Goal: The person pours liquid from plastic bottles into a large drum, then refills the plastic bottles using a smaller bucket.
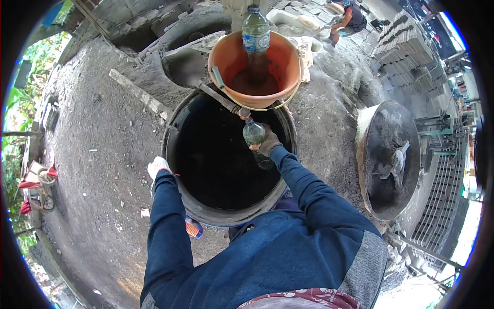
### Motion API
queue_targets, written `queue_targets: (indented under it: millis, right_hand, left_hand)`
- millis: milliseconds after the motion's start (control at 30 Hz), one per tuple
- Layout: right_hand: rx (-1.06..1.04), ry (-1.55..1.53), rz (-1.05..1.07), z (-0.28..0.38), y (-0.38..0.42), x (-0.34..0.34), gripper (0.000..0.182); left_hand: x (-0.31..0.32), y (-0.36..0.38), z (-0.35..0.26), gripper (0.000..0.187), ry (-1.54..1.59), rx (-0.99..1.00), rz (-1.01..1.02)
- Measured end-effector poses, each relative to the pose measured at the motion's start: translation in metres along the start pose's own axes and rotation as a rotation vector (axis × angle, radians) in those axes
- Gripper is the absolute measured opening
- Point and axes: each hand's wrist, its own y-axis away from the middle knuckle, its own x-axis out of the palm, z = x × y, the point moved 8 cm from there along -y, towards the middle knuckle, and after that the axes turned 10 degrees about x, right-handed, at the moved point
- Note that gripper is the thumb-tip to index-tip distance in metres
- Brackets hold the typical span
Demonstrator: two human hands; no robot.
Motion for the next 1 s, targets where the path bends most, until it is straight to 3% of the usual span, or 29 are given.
queue_targets:
  millis: [333,433,467,533,567,633,667,733,1000]
  right_hand:
    - [-0.043,0.03,-0.003,-0.001,0.001,0.001,0.096]
    - [-0.016,-0.027,0.052,0.003,0.002,0.004,0.093]
    - [0.007,-0.058,0.055,-0.001,0.002,0.003,0.093]
    - [-0.003,-0.045,0.029,-0.007,-0.001,0.005,0.093]
    - [-0.01,-0.025,0.011,-0.01,-0.003,0.006,0.093]
    - [-0.008,-0.022,0.018,-0.007,-0.001,0.002,0.094]
    - [-0.011,-0.02,0.031,-0.004,0.001,0.001,0.094]
    - [0.016,-0.03,0.031,0.0,0.007,-0.004,0.094]
    - [0.052,-0.07,0.069,0.007,0.014,-0.007,0.089]
  left_hand:
    - [-0.002,0.002,-0.001,0.02,-0.016,0.008,-0.015]
    - [0.042,-0.021,0.011,0.02,0.006,-0.002,-0.066]
    - [0.049,-0.022,0.023,0.021,0.274,-0.116,-0.124]
    - [0.095,-0.029,0.048,0.027,1.122,-0.363,-0.246]
    - [0.121,-0.039,0.042,0.032,1.701,-0.511,-0.285]
    - [0.05,0.004,0.041,0.042,1.332,-0.715,-0.167]
    - [0.041,0.007,0.036,0.045,1.369,-0.713,-0.171]
    - [0.038,0.015,0.035,0.046,1.425,-0.767,-0.2]
    - [0.074,-0.016,0.05,0.046,1.324,-0.657,-0.14]
